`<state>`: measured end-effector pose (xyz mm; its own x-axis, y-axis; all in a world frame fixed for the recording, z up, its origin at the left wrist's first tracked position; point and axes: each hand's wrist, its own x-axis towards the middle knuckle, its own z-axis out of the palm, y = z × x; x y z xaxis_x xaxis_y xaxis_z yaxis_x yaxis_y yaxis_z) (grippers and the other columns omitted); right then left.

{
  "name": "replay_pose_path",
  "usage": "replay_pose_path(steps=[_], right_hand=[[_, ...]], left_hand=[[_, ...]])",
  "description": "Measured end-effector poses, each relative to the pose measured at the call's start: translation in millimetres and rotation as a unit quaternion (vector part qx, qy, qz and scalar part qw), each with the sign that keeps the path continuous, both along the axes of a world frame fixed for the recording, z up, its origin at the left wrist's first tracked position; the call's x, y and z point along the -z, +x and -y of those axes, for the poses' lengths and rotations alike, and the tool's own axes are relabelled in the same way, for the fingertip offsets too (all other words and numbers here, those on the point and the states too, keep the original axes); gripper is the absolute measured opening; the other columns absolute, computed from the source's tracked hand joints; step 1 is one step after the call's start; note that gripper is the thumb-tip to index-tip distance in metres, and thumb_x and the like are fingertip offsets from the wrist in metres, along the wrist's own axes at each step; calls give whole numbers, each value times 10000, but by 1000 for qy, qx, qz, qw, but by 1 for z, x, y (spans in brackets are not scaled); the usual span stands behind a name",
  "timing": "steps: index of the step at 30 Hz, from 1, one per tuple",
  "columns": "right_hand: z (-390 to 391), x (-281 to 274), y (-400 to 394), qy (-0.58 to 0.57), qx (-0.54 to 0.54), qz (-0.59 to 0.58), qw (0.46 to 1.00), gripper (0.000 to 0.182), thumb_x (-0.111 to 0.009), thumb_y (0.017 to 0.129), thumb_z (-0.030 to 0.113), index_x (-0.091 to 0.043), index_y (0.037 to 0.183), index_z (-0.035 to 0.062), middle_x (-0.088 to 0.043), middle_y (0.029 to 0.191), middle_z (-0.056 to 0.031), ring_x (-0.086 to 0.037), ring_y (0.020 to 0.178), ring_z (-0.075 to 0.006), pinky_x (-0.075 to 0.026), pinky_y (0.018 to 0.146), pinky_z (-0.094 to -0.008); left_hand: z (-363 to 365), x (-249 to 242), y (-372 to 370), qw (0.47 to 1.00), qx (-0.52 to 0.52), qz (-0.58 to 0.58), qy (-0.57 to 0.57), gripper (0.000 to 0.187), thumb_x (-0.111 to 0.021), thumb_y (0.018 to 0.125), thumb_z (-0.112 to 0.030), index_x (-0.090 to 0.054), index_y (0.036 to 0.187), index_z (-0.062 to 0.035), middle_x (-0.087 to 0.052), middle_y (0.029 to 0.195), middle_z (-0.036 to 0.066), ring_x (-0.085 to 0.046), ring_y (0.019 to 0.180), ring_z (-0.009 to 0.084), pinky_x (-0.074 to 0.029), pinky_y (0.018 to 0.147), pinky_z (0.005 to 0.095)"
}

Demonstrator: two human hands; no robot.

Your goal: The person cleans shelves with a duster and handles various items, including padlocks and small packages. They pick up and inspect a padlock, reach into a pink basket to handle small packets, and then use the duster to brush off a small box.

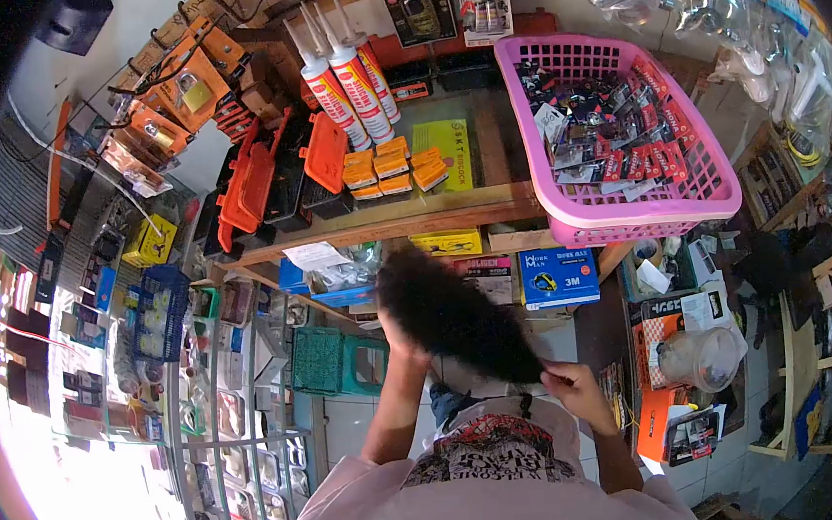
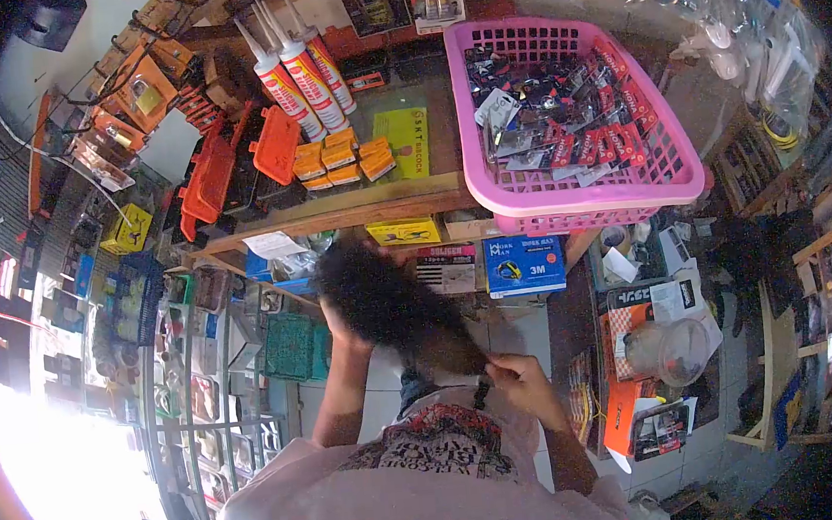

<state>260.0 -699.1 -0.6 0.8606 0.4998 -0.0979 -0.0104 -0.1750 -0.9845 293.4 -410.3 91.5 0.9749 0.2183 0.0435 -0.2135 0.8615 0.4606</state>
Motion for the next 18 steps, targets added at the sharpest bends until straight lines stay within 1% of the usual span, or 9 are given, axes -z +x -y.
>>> replay_pose_path(steps=[2, 4, 6, 9, 10, 12, 13, 15, 18], right_hand=[[4, 0, -1, -7, -44, -61, 997, 291, -657, 939, 76, -654, 1204, -43, -690, 912, -33, -554, 788, -52, -481, 687, -232], [8, 1, 4, 2, -75, -88, 993, 294, -652, 942, 81, -650, 1208, -43, -695, 936, -42, -565, 820, -60, -485, 720, -234], [10, 2, 8, 31, -87, -85, 992, 301, -646, 944, 89, -644, 1215, -43, -709, 982, -68, -596, 857, -85, -495, 772, -242], [8, 1, 8, -52, -38, -63, 996, 324, -638, 960, 104, -629, 1255, -31, -667, 985, 13, -540, 889, -42, -476, 771, -212], [10, 0, 9, -31, -71, -77, 994, 326, -638, 959, 103, -628, 1257, -28, -666, 986, 13, -539, 889, -41, -475, 770, -211], [12, -1, 10, 13, -136, -104, 985, 329, -638, 957, 100, -626, 1262, -23, -665, 989, 13, -537, 887, -40, -474, 768, -209], [11, 0, 10, 8, -108, -89, 990, 327, -638, 956, 99, -627, 1260, -23, -664, 980, 13, -536, 883, -40, -473, 763, -209], [6, 0, 8, -2, -50, -60, 997, 323, -638, 954, 95, -630, 1255, -22, -663, 963, 11, -534, 875, -38, -473, 754, -210], [3, -15, 6, -6, -111, -108, 988, 322, -643, 949, 90, -633, 1254, -14, -660, 929, 14, -534, 859, -39, -475, 736, -214]], left_hand=[[-8, 4, 0, 995, -13, -90, -44, 556, -303, 1034, -491, -474, 1370, -83, -593, 1280, 179, -532, 1253, 370, -369, 1098, 566], [-10, 23, 4, 994, 74, 66, -37, 600, -264, 1035, -498, -419, 1438, -82, -556, 1352, 149, -506, 1289, 350, -347, 1126, 512], [-6, 30, 1, 990, 87, 100, -37, 591, -229, 1048, -469, -419, 1447, -77, -564, 1350, 136, -502, 1296, 347, -331, 1142, 493], [-7, 10, 5, 995, -41, -55, 76, 597, -237, 1050, -490, -383, 1459, -81, -553, 1347, 147, -494, 1306, 358, -310, 1143, 559], [-2, -1, 3, 999, 10, -40, -30, 585, -253, 1048, -474, -359, 1471, -84, -533, 1359, 151, -504, 1296, 351, -327, 1137, 554], [-2, 22, -1, 997, 54, 46, -6, 558, -261, 1047, -436, -366, 1466, -82, -519, 1378, 145, -512, 1287, 335, -340, 1140, 517], [-4, 33, 0, 993, 77, 89, 7, 545, -265, 1047, -417, -370, 1464, -81, -512, 1388, 142, -516, 1283, 326, -346, 1142, 498], [-14, 39, 4, 989, 105, 97, -23, 554, -284, 1033, -424, -369, 1465, -87, -504, 1400, 146, -461, 1339, 289, -292, 1179, 460], [-12, 39, 0, 992, 77, 69, -69, 522, -324, 1021, -396, -402, 1443, -98, -498, 1414, 147, -408, 1383, 254, -267, 1184, 454]])
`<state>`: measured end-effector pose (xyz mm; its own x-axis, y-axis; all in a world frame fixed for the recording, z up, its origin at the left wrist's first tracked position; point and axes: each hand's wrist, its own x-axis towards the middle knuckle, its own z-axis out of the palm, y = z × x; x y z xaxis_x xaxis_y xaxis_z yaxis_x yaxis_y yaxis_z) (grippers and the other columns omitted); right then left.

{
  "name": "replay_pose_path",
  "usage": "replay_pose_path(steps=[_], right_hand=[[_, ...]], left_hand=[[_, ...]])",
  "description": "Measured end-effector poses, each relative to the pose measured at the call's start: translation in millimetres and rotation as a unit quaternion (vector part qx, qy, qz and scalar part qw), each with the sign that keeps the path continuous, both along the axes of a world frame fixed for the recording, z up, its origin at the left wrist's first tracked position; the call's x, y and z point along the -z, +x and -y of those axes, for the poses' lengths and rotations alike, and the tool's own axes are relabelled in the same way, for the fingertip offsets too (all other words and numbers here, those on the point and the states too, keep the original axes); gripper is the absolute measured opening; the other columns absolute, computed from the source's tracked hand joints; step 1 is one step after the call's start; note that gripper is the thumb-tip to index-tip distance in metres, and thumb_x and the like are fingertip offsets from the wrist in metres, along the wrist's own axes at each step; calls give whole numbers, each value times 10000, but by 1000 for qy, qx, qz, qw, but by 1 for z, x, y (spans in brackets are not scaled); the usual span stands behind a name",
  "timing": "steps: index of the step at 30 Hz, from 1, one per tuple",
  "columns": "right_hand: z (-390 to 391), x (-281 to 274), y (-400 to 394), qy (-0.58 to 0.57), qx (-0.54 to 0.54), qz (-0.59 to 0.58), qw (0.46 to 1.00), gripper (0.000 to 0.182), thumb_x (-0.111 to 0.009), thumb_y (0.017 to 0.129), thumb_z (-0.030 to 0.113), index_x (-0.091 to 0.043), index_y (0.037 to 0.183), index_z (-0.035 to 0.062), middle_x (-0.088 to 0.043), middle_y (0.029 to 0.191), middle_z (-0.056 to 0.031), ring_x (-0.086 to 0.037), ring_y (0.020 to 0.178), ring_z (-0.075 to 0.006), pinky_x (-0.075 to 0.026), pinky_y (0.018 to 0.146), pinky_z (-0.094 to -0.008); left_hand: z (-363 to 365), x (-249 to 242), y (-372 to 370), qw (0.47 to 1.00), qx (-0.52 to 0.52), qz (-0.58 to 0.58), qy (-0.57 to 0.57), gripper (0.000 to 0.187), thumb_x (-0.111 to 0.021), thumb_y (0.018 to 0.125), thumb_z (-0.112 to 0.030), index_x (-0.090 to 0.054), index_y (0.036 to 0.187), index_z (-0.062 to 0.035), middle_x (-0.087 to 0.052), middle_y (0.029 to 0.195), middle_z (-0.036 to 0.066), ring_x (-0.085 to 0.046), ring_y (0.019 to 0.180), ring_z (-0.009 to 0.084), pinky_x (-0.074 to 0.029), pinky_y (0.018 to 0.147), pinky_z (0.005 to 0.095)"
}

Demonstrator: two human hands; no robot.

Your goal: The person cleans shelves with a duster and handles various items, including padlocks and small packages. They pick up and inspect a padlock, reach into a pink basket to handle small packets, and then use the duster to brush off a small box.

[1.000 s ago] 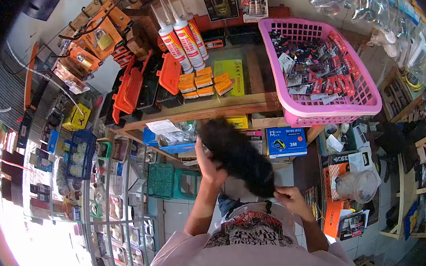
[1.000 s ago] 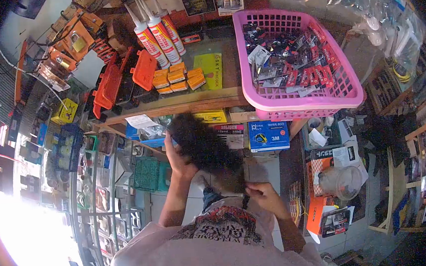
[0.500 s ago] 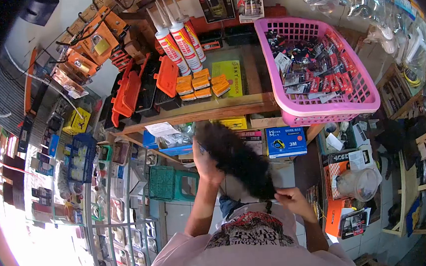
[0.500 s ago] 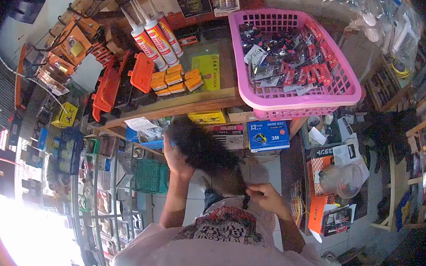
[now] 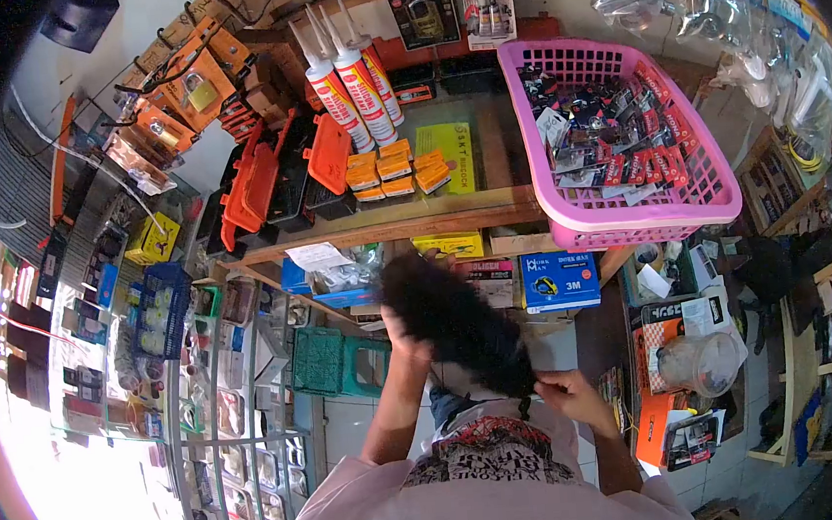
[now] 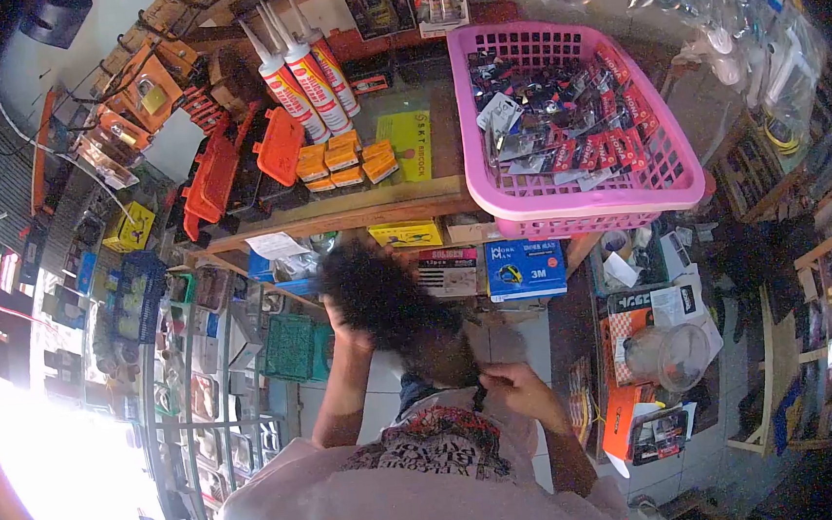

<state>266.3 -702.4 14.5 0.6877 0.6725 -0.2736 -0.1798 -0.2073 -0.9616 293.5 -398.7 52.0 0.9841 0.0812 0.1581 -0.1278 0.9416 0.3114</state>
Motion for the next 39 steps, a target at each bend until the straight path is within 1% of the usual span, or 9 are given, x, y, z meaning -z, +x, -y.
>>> replay_pose_path(steps=[2, 5, 9, 10, 13, 17, 26, 29, 39], right_hand=[[2, 11, -1, -4, 40, 60, 997, 303, -653, 944, 93, -644, 1220, -30, -698, 983, -52, -564, 841, -71, -494, 728, -248], [2, 11, -3, -1, 81, 91, 993, 286, -657, 943, 101, -653, 1193, -39, -718, 975, -89, -568, 806, -82, -497, 706, -268], [10, 0, 2, -23, -6, 16, 1000, 276, -659, 943, 108, -660, 1181, -32, -720, 957, -96, -565, 793, -82, -489, 695, -264], [10, 2, 3, -26, 15, 42, 999, 273, -661, 942, 112, -662, 1174, -32, -719, 949, -92, -566, 791, -82, -488, 693, -263], [6, 3, 2, -34, 58, 83, 994, 263, -665, 940, 124, -668, 1152, -33, -716, 923, -87, -572, 788, -84, -486, 689, -263], [-1, 4, -4, -6, 34, 100, 994, 260, -663, 944, 135, -663, 1119, -56, -672, 836, -39, -533, 744, -56, -460, 637, -247], [-5, 0, -4, -18, 23, 79, 996, 288, -652, 946, 110, -658, 1199, -28, -673, 838, -23, -554, 762, -67, -482, 675, -246], [-2, 11, -3, -10, 20, 109, 994, 277, -658, 950, 141, -667, 1168, -29, -699, 867, -61, -562, 720, -70, -470, 631, -248], [-7, 0, -1, -4, -9, 40, 999, 289, -652, 948, 114, -658, 1200, -28, -711, 910, -46, -573, 793, -60, -493, 703, -241]], left_hand=[[9, -1, 1, 911, -141, -79, 378, 502, -339, 1019, -390, -440, 1416, -100, -499, 1421, 132, -404, 1383, 254, -275, 1175, 452], [8, -46, 0, 992, -23, -115, 42, 596, -332, 1016, -503, -402, 1450, -100, -490, 1440, 113, -403, 1384, 257, -298, 1151, 469], [7, -17, 0, 999, 24, 14, 38, 564, -302, 1027, -489, -461, 1371, -72, -540, 1377, 145, -549, 1226, 311, -328, 1154, 481], [1, -8, 7, 994, 67, 83, 28, 618, -276, 1028, -521, -410, 1445, -86, -511, 1419, 138, -458, 1339, 321, -300, 1158, 489], [15, -48, 3, 978, -151, -122, 72, 596, -295, 1020, -508, -477, 1392, -79, -503, 1423, 158, -420, 1353, 399, -270, 1155, 565], [-6, 0, -8, 997, 28, -20, -76, 536, -361, 991, -456, -503, 1344, -79, -477, 1446, 144, -400, 1367, 385, -225, 1168, 590], [-3, -13, -17, 996, -49, -65, 47, 492, -410, 987, -458, -533, 1321, -118, -604, 1242, 142, -522, 1248, 374, -341, 1110, 599], [-5, -17, -17, 997, -20, -78, -18, 461, -421, 993, -433, -550, 1305, -119, -610, 1234, 134, -546, 1219, 373, -377, 1077, 604], [-14, 1, -13, 995, 14, -81, -58, 467, -382, 1002, -404, -529, 1334, -111, -583, 1298, 120, -497, 1271, 354, -308, 1123, 585]])
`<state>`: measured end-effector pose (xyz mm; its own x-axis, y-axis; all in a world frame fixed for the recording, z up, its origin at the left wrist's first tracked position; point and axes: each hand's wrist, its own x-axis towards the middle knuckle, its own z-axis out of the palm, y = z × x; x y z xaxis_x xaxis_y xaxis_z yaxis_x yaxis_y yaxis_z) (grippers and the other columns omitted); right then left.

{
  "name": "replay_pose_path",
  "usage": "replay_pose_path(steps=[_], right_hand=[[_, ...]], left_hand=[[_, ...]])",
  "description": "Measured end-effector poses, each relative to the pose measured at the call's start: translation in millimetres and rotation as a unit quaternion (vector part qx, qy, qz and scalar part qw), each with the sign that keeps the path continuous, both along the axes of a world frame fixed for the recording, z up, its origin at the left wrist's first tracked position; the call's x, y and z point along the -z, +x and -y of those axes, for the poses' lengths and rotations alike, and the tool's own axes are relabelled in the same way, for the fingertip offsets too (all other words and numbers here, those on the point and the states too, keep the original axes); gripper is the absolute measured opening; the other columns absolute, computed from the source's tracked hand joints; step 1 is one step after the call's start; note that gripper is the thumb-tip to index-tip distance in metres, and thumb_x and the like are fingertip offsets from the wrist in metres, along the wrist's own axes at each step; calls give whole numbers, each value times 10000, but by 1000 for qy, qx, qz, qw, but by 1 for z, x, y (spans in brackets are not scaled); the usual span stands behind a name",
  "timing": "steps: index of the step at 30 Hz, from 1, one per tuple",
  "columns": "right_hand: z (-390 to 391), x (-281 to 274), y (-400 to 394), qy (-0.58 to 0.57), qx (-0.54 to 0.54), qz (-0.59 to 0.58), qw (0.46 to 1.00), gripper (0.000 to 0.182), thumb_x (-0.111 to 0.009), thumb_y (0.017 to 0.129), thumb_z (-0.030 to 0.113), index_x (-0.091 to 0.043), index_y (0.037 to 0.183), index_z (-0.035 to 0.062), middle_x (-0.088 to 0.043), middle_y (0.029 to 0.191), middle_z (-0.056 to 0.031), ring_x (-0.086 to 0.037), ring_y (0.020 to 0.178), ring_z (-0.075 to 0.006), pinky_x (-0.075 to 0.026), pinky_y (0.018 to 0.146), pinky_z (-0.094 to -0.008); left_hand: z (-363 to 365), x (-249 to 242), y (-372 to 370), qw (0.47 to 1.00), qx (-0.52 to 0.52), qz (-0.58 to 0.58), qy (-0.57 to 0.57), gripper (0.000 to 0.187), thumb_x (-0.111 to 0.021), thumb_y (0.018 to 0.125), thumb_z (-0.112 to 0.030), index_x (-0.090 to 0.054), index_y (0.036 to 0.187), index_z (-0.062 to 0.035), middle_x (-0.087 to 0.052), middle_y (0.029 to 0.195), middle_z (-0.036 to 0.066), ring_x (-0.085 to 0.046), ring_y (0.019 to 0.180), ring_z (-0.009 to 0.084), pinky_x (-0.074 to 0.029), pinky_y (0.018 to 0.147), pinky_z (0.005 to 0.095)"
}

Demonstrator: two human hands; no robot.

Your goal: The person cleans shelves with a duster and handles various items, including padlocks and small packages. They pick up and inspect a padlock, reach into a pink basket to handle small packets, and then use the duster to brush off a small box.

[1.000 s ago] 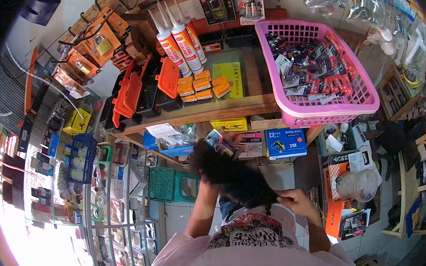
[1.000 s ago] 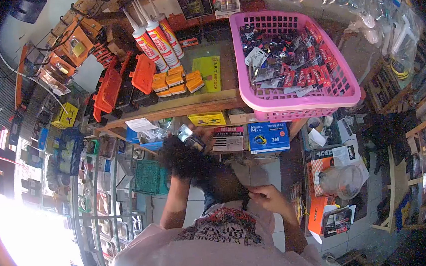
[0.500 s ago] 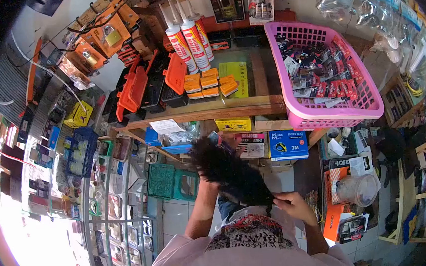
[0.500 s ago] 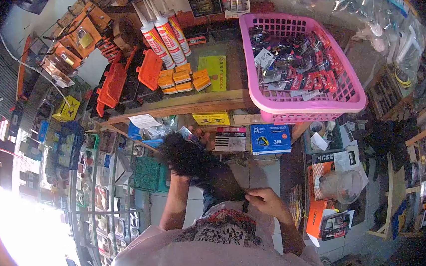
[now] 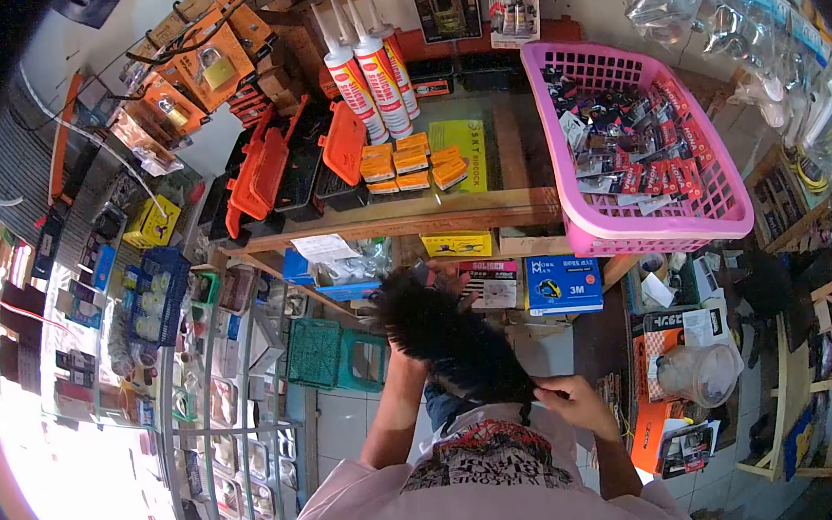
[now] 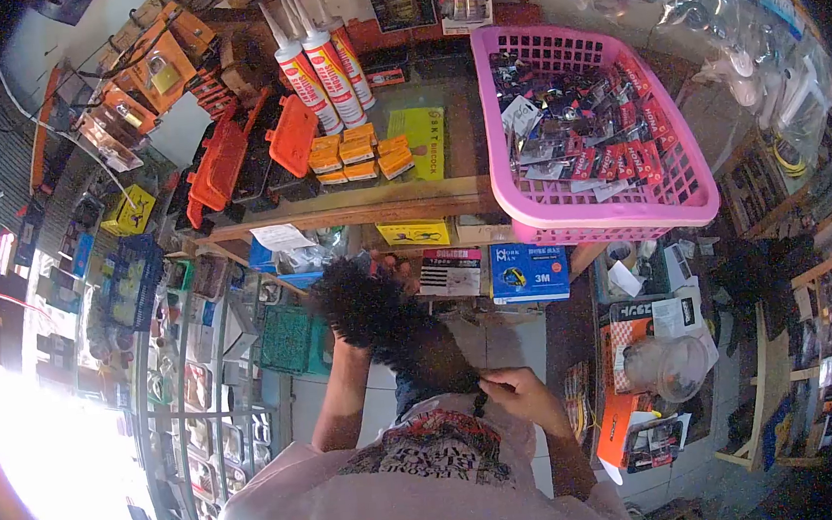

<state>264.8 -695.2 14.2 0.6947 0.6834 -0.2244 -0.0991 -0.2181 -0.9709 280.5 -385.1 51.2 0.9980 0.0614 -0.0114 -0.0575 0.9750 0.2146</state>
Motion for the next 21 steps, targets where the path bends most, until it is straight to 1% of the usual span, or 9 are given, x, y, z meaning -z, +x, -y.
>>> replay_pose_path(steps=[3, 6, 9, 12, 15, 17, 18, 20, 21], right_hand=[[-5, 3, 0, 30, 64, 87, 994, 293, -658, 951, 135, -661, 1199, -24, -666, 843, -1, -535, 736, -46, -461, 643, -227], [2, -4, 4, -47, 1, 4, 999, 258, -654, 960, 156, -670, 1109, -54, -685, 856, -25, -542, 767, -71, -477, 684, -256], [3, 1, 7, -12, -6, -26, 1000, 252, -643, 965, 153, -667, 1092, -64, -668, 843, -10, -537, 770, -68, -476, 688, -251], [2, 5, 8, 3, 1, 3, 1000, 275, -644, 968, 162, -661, 1153, -40, -599, 782, 25, -498, 708, -43, -441, 621, -233], [1, -3, 10, -22, -24, -5, 999, 282, -640, 970, 162, -654, 1167, -40, -598, 781, 28, -498, 706, -44, -440, 621, -231], [0, -10, 11, -36, 4, 12, 999, 277, -641, 969, 164, -652, 1138, -56, -639, 827, -8, -524, 761, -64, -466, 671, -251], [0, -12, 12, -43, 18, 19, 999, 276, -641, 968, 164, -651, 1124, -64, -659, 850, -25, -537, 789, -74, -479, 696, -260], [0, -5, 10, -23, -18, 28, 999, 276, -642, 969, 167, -651, 1127, -59, -657, 846, -28, -535, 788, -75, -475, 688, -262], [1, -2, 10, -13, -35, 34, 999, 275, -642, 969, 168, -651, 1129, -56, -657, 844, -30, -534, 787, -75, -473, 684, -262]], left_hand=[[0, 5, -2, 1000, -6, 2, 12, 494, -352, 1007, -430, -507, 1359, -119, -568, 1323, 116, -465, 1307, 349, -281, 1140, 582], [0, 12, 0, 1000, -5, 1, 2, 511, -330, 1012, -451, -494, 1373, -129, -554, 1342, 109, -438, 1334, 345, -262, 1151, 580], [0, 18, 5, 1000, 2, -6, 10, 510, -338, 1013, -451, -485, 1383, -132, -544, 1357, 103, -430, 1343, 343, -258, 1152, 578], [0, 21, 5, 1000, 4, -17, 5, 504, -359, 1013, -441, -482, 1386, -127, -541, 1360, 100, -434, 1338, 343, -266, 1147, 578], [-3, 27, 8, 1000, 5, -10, 23, 499, -381, 1011, -435, -483, 1385, -123, -544, 1352, 104, -443, 1327, 344, -281, 1139, 579], [-2, 21, 9, 999, -2, -36, 10, 493, -393, 1010, -432, -489, 1379, -119, -548, 1343, 109, -452, 1316, 345, -300, 1127, 581], [-3, 23, 10, 1000, 5, -23, 0, 512, -391, 1005, -451, -485, 1379, -114, -546, 1348, 118, -450, 1319, 350, -292, 1127, 593], [-5, 33, 13, 1000, 21, 3, -22, 550, -387, 995, -489, -477, 1378, -106, -543, 1360, 137, -445, 1324, 359, -276, 1126, 616], [-4, 35, 13, 1000, 16, -12, -23, 544, -393, 995, -490, -485, 1371, -109, -552, 1348, 139, -461, 1307, 363, -291, 1118, 616]])
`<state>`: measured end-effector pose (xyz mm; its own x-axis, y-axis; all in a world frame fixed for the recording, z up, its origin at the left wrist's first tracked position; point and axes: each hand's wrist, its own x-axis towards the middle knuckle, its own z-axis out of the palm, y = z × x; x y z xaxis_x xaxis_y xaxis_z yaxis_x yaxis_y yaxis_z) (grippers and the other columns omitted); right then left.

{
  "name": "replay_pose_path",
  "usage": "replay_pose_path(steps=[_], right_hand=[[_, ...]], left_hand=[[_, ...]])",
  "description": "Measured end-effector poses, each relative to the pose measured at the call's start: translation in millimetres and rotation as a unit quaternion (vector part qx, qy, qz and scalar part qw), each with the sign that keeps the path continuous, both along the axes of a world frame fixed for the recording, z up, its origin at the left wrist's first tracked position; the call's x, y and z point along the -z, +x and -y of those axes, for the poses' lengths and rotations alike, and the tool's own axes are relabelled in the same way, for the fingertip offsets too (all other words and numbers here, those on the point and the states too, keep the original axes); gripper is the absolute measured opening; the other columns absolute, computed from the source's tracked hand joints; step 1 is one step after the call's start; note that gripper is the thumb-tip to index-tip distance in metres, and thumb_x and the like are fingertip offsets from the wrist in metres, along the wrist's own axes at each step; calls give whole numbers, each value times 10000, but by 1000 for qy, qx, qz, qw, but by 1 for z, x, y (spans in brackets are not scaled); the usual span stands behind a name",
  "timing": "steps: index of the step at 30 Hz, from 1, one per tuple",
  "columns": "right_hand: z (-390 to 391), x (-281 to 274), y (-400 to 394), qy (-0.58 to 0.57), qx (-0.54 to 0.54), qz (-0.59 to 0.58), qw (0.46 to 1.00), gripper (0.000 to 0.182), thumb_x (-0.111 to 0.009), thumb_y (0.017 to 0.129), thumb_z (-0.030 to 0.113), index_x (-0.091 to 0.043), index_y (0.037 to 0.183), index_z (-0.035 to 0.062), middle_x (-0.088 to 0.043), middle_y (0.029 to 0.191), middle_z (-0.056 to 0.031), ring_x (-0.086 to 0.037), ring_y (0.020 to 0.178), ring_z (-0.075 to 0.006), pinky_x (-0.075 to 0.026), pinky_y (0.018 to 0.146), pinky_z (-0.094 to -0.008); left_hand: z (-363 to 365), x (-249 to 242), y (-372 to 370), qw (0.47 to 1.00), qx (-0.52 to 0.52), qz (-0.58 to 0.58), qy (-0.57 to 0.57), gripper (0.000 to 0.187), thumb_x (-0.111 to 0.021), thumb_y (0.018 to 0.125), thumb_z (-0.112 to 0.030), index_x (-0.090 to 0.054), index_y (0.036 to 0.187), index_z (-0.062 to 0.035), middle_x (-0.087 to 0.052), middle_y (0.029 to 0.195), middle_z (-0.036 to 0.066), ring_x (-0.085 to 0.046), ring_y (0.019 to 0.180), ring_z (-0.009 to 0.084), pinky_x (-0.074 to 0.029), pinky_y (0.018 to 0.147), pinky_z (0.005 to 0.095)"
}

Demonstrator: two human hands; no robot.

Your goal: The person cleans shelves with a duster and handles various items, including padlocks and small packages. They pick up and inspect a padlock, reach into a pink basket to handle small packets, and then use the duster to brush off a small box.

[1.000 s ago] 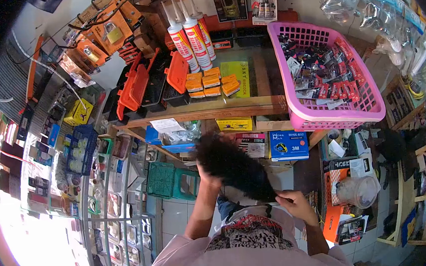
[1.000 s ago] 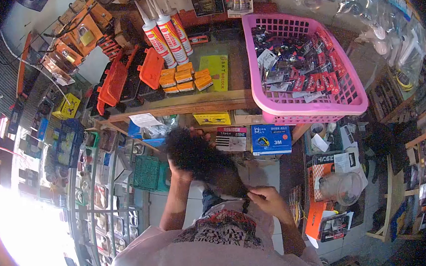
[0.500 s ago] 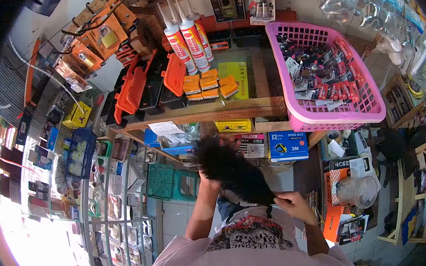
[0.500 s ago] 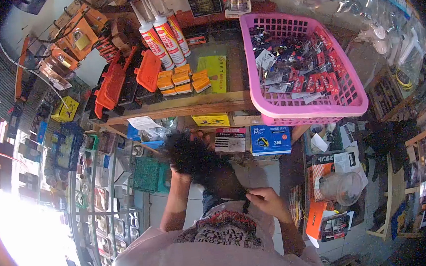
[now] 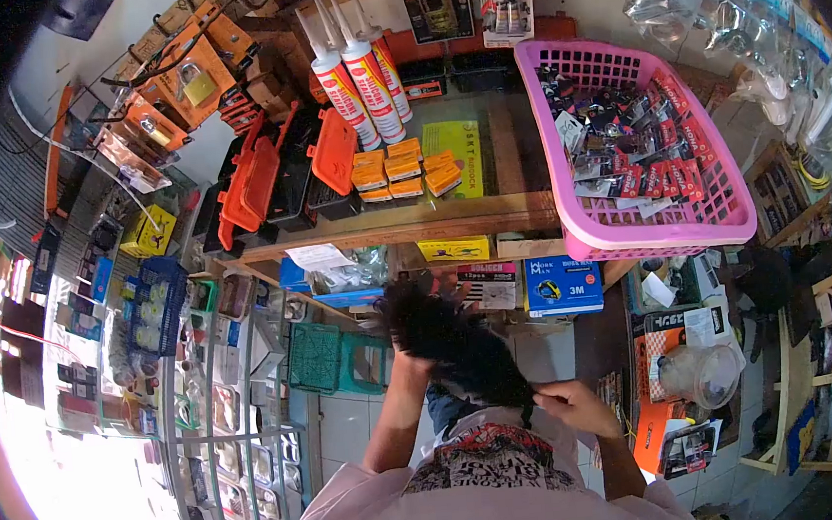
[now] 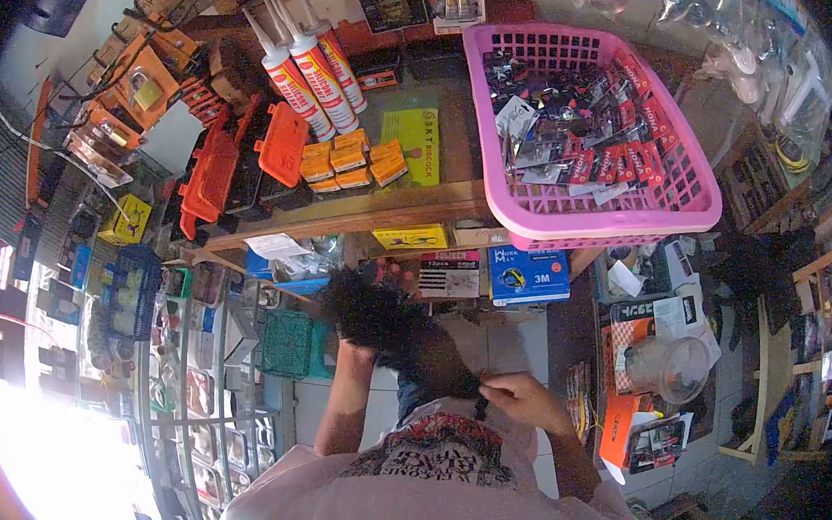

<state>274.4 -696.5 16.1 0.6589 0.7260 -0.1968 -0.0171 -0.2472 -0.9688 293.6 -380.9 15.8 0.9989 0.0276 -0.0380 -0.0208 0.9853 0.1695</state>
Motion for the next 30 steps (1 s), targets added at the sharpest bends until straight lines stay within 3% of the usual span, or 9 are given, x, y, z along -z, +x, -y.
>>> replay_pose_path(steps=[5, 11, 19, 20, 22, 25, 26, 28, 30], right_hand=[[1, -2, -1, -6, 48, -2, 999, 270, -632, 977, 163, -648, 1133, -57, -645, 837, -5, -530, 784, -75, -469, 685, -259], [-4, -7, 1, 2, 78, -20, 997, 265, -622, 984, 172, -655, 1126, -50, -610, 801, 24, -507, 759, -59, -449, 651, -239], [1, -3, 8, -4, 43, -6, 999, 230, -606, 991, 163, -646, 1062, -52, -500, 737, 45, -432, 698, -52, -398, 589, -248], [1, 2, 9, 5, 39, 4, 999, 228, -606, 990, 162, -645, 1058, -52, -496, 733, 46, -427, 695, -52, -394, 587, -247], [2, 8, 10, 16, 23, 2, 1000, 221, -604, 990, 159, -642, 1045, -51, -487, 726, 49, -419, 690, -52, -388, 585, -247], [0, 13, 6, 24, 34, -12, 999, 208, -598, 992, 153, -637, 1015, -50, -477, 717, 52, -411, 685, -52, -383, 585, -249], [-4, 13, 3, 28, 64, -2, 998, 205, -598, 992, 152, -634, 1004, -50, -474, 714, 51, -410, 685, -53, -383, 586, -251], [-5, 14, 0, 21, 67, -18, 997, 203, -600, 992, 150, -630, 989, -51, -473, 710, 51, -413, 684, -53, -384, 587, -253], [0, 15, 3, 1, 9, -66, 998, 206, -604, 990, 150, -628, 980, -54, -475, 710, 53, -420, 683, -51, -386, 586, -254]], left_hand=[[1, -14, 9, 993, -89, -45, 63, 538, -406, 999, -503, -510, 1345, -104, -584, 1312, 156, -516, 1261, 370, -343, 1087, 613], [4, -25, -4, 998, -12, -3, 59, 461, -380, 1017, -368, -491, 1367, -89, -586, 1283, 113, -522, 1245, 307, -353, 1124, 490], [-3, 4, 5, 993, -63, -43, 94, 488, -357, 1024, -417, -500, 1363, -97, -572, 1311, 134, -513, 1254, 335, -361, 1101, 533], [6, -41, 13, 997, -50, -57, 8, 523, -339, 1023, -474, -509, 1365, -117, -564, 1320, 137, -481, 1285, 372, -341, 1091, 595], [4, -25, 11, 1000, -6, -13, 22, 497, -338, 1029, -457, -528, 1353, -131, -573, 1314, 132, -499, 1274, 340, -364, 1093, 547], [2, -11, 12, 975, -50, 3, 216, 513, -368, 1013, -496, -543, 1345, -147, -574, 1327, 125, -524, 1251, 310, -369, 1104, 518], [-6, 12, 20, 929, -99, 11, 356, 526, -370, 1009, -509, -536, 1352, -146, -564, 1342, 126, -523, 1252, 306, -365, 1102, 534], [-4, 8, 22, 913, -108, 32, 393, 529, -370, 1009, -501, -526, 1363, -139, -554, 1359, 126, -522, 1255, 302, -362, 1102, 545], [2, -9, 15, 979, -33, 59, 192, 506, -368, 1016, -458, -522, 1370, -129, -555, 1365, 124, -521, 1259, 302, -363, 1105, 536]])
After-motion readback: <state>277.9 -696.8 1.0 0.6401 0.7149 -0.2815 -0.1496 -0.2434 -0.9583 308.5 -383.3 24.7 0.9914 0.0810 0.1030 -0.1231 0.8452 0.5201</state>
